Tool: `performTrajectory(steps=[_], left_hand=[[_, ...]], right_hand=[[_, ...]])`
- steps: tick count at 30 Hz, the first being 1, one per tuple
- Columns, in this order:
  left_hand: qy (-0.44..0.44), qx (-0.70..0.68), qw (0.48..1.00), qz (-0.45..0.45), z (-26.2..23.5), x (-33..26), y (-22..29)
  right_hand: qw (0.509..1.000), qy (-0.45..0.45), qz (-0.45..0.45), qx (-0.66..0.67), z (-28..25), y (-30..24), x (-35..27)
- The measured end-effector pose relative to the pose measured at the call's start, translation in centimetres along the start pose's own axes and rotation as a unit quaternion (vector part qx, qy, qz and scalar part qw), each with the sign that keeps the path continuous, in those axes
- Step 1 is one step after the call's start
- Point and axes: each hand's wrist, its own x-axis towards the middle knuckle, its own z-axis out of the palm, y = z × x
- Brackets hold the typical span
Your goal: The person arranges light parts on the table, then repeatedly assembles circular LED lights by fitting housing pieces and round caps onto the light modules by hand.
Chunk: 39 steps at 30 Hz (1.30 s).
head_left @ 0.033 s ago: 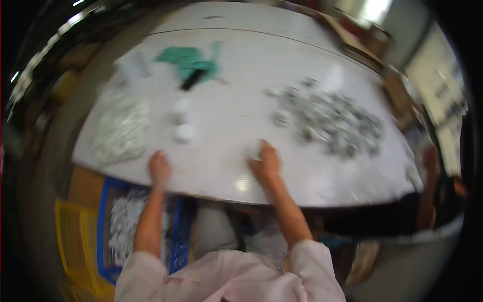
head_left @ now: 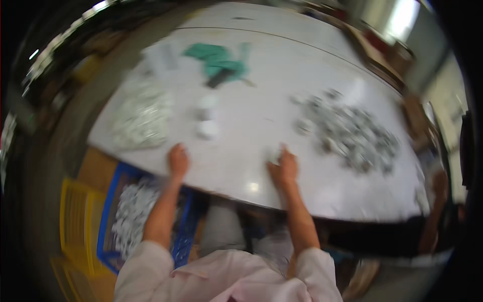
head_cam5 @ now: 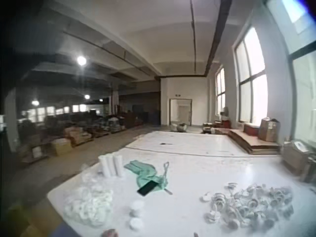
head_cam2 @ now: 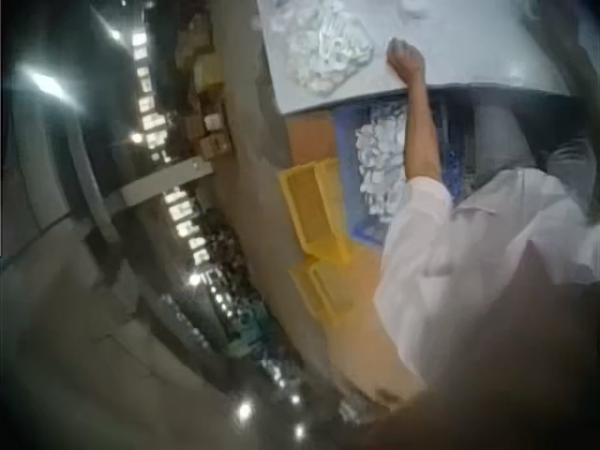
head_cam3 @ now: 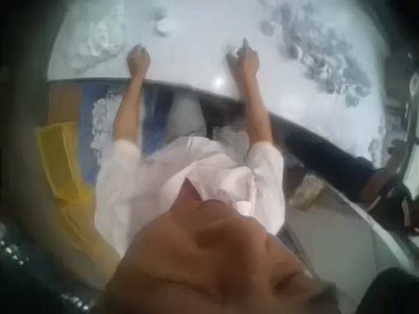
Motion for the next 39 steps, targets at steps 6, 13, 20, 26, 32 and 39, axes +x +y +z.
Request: performTrajectory(steps=[6,13,20,26,32,39], left_hand=[[0.057,-0.026,0.997,-0.041,-1.4,-0.2,1.1],[0.054,-0.189,0.976,-0.094,-7.5,2.1,3.0],[0.217,-0.068,0.965,-0.129,-16.2,13.3,-11.6],[0.025,-0.063,0.962,-0.266,-16.7,19.6,-16.8],[-0.095,0.059,0.986,-0.122,-15.0,20.3,-18.5],[-0.123,0.017,0.992,-0.032,-15.8,16.2,-14.6]], right_hand=[[0.995,0.03,-0.091,-0.023,1.5,-0.6,-0.8],[0.996,0.049,-0.074,0.006,1.3,0.8,-2.1],[0.989,0.091,-0.068,0.1,2.2,3.7,-9.5],[0.983,0.137,0.022,0.121,1.4,0.6,-9.4],[0.941,0.128,-0.233,-0.209,2.5,4.9,-10.0],[0.938,0.137,-0.278,-0.156,2.7,5.1,-9.8]])
